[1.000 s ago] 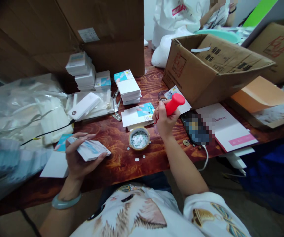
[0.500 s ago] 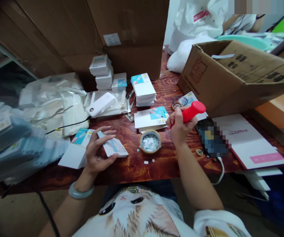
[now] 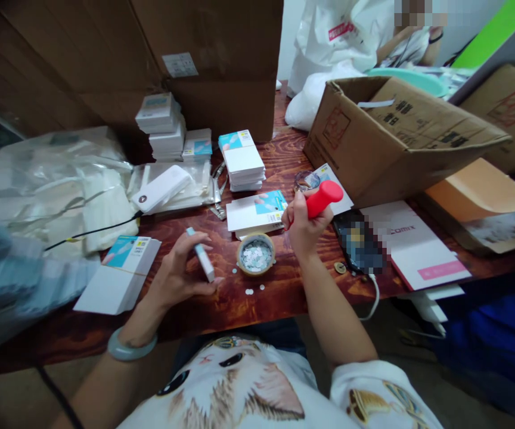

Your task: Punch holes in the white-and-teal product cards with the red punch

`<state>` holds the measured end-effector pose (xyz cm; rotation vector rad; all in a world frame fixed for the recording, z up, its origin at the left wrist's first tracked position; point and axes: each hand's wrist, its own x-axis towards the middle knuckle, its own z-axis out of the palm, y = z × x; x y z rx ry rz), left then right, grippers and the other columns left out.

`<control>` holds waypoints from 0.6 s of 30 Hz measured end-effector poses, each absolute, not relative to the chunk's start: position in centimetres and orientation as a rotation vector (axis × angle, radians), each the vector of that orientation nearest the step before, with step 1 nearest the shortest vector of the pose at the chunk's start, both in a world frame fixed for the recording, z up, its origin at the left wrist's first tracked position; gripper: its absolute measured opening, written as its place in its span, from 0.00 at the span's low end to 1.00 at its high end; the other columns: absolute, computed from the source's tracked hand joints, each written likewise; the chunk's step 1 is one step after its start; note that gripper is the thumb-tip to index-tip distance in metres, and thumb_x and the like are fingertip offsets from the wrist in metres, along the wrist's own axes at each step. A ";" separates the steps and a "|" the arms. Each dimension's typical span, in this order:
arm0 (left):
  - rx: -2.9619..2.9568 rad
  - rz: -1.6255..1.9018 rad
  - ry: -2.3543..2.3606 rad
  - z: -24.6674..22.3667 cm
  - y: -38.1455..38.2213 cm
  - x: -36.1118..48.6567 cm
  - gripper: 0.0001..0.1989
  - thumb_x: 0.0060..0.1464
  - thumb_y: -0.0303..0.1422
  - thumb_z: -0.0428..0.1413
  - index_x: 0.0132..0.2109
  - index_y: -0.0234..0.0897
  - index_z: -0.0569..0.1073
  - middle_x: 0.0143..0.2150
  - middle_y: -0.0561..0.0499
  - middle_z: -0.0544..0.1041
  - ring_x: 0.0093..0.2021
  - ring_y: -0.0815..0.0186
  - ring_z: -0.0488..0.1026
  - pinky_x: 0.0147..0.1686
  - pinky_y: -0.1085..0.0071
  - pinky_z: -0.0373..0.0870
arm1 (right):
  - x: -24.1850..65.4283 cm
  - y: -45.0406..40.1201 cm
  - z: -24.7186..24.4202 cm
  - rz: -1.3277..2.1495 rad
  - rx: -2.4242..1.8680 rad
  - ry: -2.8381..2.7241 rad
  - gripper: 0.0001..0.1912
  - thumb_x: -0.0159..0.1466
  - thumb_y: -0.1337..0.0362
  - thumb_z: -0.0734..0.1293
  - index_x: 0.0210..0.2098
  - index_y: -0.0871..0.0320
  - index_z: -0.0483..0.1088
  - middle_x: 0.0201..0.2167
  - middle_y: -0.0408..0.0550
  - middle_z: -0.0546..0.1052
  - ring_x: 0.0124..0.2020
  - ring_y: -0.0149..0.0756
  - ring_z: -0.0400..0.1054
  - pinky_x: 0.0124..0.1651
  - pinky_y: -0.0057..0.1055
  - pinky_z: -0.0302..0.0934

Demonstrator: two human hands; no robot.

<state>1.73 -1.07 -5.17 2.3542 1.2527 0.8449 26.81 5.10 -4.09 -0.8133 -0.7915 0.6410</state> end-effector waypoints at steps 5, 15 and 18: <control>2.607 -0.001 1.199 -0.5 1.2 6.0 0.46 0.42 0.43 0.69 0.67 0.54 0.59 0.55 0.44 0.71 0.44 0.50 0.78 0.36 0.62 0.72 | 27.1 5.1 -3.8 0.643 -0.824 -0.759 0.17 0.60 0.55 0.69 0.29 0.55 0.57 0.13 0.30 0.57 0.11 0.23 0.50 0.14 0.22 0.49; 2.598 -0.416 1.327 2.2 1.9 10.4 0.53 0.38 0.42 0.69 0.67 0.26 0.57 0.50 0.36 0.78 0.43 0.46 0.78 0.38 0.61 0.73 | 27.0 5.0 -3.2 0.668 -0.807 -0.727 0.17 0.59 0.55 0.69 0.27 0.55 0.57 0.13 0.30 0.56 0.10 0.23 0.49 0.13 0.23 0.47; 2.541 -0.501 1.334 1.8 1.8 10.7 0.41 0.37 0.45 0.69 0.55 0.27 0.68 0.47 0.36 0.79 0.42 0.46 0.79 0.38 0.60 0.73 | 26.9 4.8 -2.9 0.693 -0.772 -0.705 0.17 0.60 0.57 0.68 0.26 0.55 0.56 0.12 0.30 0.55 0.09 0.23 0.49 0.12 0.23 0.46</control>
